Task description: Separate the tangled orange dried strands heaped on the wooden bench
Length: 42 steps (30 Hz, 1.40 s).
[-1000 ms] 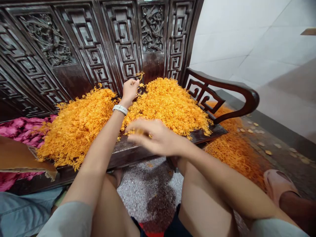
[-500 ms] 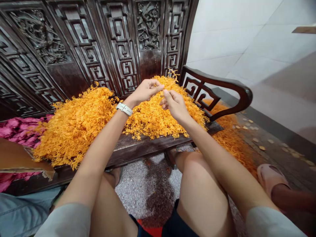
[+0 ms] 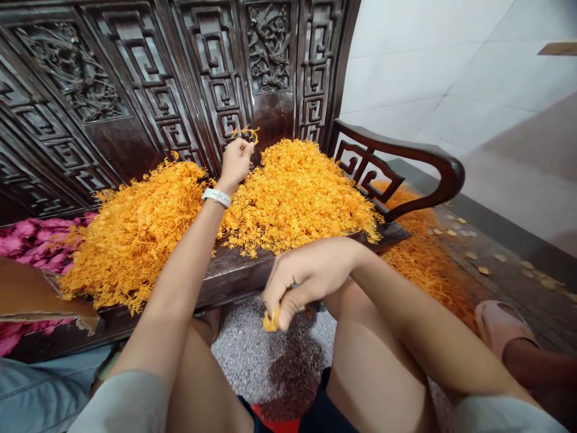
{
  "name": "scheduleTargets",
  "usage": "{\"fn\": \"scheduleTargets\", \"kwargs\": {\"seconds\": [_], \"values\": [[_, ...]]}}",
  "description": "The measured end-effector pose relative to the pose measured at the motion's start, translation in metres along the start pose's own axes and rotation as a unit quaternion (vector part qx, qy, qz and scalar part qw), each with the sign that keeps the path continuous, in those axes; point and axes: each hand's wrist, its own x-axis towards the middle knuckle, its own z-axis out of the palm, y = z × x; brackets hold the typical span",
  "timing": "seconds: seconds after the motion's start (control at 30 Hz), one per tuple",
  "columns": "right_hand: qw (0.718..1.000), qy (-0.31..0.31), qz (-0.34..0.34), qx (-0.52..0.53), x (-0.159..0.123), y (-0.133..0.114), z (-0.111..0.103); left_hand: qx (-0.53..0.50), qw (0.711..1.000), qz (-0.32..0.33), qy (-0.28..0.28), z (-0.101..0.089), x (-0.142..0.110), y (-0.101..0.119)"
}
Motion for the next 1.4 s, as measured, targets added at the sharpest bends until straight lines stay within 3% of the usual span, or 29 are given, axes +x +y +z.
{"fn": "scheduleTargets", "kwargs": {"seconds": [0.03,0.07,0.1,0.13,0.2,0.23,0.27,0.33,0.57,0.67,0.83,1.13,1.3,1.4], "values": [[1.0,0.008,0.0,0.022,0.002,0.0,0.002,0.001,1.0,-0.02,0.0,-0.007,0.004,-0.005],[0.995,0.08,-0.012,0.05,0.003,0.002,0.0,0.001,0.999,-0.033,-0.005,-0.013,0.008,-0.007],[0.974,0.204,-0.035,0.088,0.002,0.006,-0.004,-0.006,0.999,-0.042,-0.007,-0.018,0.01,-0.006],[0.925,0.349,-0.061,0.135,0.001,0.012,-0.01,-0.023,0.998,-0.051,-0.004,-0.021,0.012,-0.004],[0.773,0.583,-0.078,0.238,-0.004,0.024,-0.024,-0.06,0.996,-0.065,0.011,-0.024,0.013,0.007],[0.703,0.649,-0.067,0.282,-0.005,0.031,-0.031,-0.075,0.995,-0.07,0.015,-0.024,0.013,0.013],[0.652,0.688,-0.047,0.316,-0.006,0.038,-0.037,-0.086,0.993,-0.074,0.014,-0.023,0.013,0.019],[0.609,0.716,-0.014,0.34,-0.007,0.05,-0.045,-0.096,0.992,-0.076,0.003,-0.018,0.011,0.029],[0.598,0.751,-0.025,0.277,-0.017,0.064,-0.049,-0.104,0.992,-0.048,-0.048,-0.001,-0.001,0.045],[0.583,0.764,-0.021,0.275,-0.025,0.066,-0.052,-0.091,0.994,-0.042,-0.051,0.001,-0.005,0.049],[0.584,0.767,-0.009,0.266,-0.034,0.076,-0.056,-0.095,0.993,-0.038,-0.057,0.0,-0.006,0.049],[0.659,0.721,0.028,0.214,-0.025,0.074,-0.051,-0.058,0.995,-0.025,-0.075,0.006,-0.011,0.043],[0.663,0.719,0.058,0.202,-0.03,0.078,-0.056,-0.057,0.993,-0.028,-0.096,0.007,-0.007,0.037],[0.694,0.693,0.042,0.19,-0.032,0.076,-0.055,-0.048,0.994,-0.027,-0.099,0.013,-0.011,0.034]]}}
